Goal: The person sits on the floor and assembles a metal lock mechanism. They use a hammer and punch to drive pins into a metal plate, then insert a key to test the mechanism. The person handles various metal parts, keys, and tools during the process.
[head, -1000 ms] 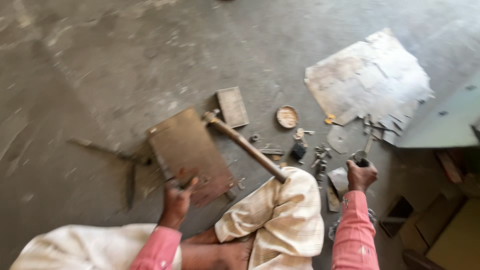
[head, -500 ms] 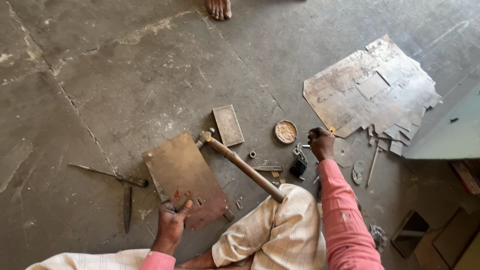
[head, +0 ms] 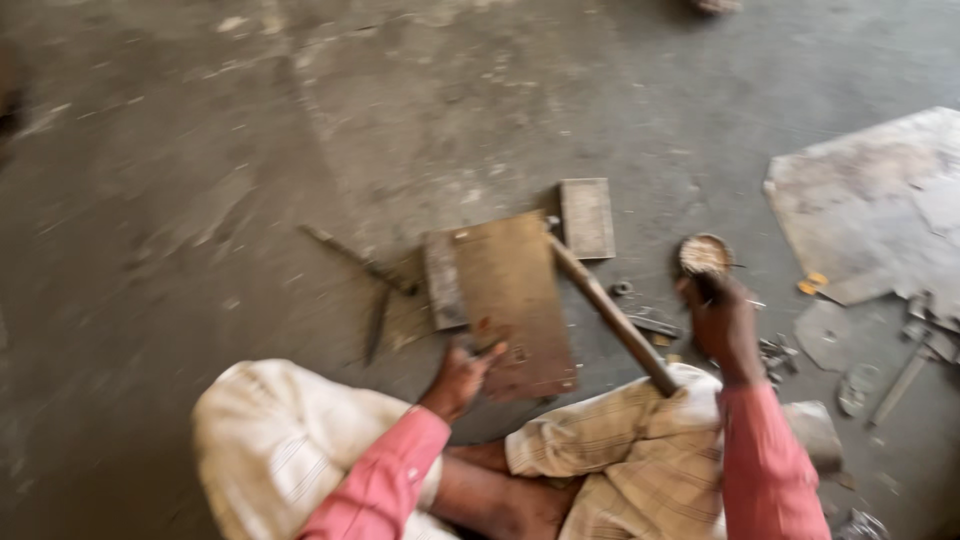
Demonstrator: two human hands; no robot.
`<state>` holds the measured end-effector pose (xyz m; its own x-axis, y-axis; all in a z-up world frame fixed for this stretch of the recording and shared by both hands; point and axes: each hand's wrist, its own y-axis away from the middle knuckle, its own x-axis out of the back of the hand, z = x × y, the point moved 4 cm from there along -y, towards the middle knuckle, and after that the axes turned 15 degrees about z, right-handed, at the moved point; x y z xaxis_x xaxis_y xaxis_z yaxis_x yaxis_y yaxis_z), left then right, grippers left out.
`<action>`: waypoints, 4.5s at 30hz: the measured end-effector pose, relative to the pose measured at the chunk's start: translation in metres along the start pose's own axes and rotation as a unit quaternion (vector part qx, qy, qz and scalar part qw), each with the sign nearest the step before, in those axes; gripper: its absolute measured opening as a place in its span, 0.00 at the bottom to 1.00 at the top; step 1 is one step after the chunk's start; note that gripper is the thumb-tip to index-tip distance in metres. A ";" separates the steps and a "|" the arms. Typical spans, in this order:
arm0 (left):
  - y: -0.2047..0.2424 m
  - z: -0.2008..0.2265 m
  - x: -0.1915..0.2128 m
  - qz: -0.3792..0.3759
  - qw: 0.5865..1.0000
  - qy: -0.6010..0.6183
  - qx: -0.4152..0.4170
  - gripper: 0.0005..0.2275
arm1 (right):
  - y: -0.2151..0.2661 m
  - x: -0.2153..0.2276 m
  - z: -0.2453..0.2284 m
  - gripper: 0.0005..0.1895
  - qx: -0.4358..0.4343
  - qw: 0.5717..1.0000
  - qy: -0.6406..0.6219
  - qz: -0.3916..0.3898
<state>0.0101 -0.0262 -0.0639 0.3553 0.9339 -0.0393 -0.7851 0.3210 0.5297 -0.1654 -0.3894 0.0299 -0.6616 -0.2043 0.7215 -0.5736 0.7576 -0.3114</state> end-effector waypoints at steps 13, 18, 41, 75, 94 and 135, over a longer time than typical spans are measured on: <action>0.006 0.004 0.013 -0.114 0.938 0.327 0.005 0.15 | 0.130 -0.058 -0.109 0.06 -0.196 0.885 -0.381 -0.183; -0.058 0.058 0.119 0.157 0.959 -0.093 -0.218 0.14 | 0.118 -0.035 -0.065 0.03 -0.257 0.833 -0.486 -0.060; -0.033 -0.031 -0.017 0.138 0.768 -0.541 -0.313 0.02 | 0.128 0.104 0.035 0.07 -0.170 0.709 -0.561 0.391; -0.096 0.128 0.027 0.129 0.805 -0.503 -0.287 0.18 | 0.109 0.032 -0.064 0.11 -0.258 0.676 -0.680 0.122; -0.100 0.117 0.127 0.057 0.926 0.254 -0.273 0.05 | 0.105 -0.224 -0.162 0.15 -0.466 0.735 -0.488 -0.059; -0.085 0.144 0.043 0.003 0.890 -0.169 -0.423 0.07 | 0.077 -0.123 -0.152 0.14 -0.149 0.975 0.149 -0.070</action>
<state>0.1649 -0.0358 0.0111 0.3696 0.8815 0.2938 -0.8385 0.4527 -0.3034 -0.0545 -0.2115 0.0113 -0.3924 -0.1629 0.9053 -0.4524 0.8911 -0.0358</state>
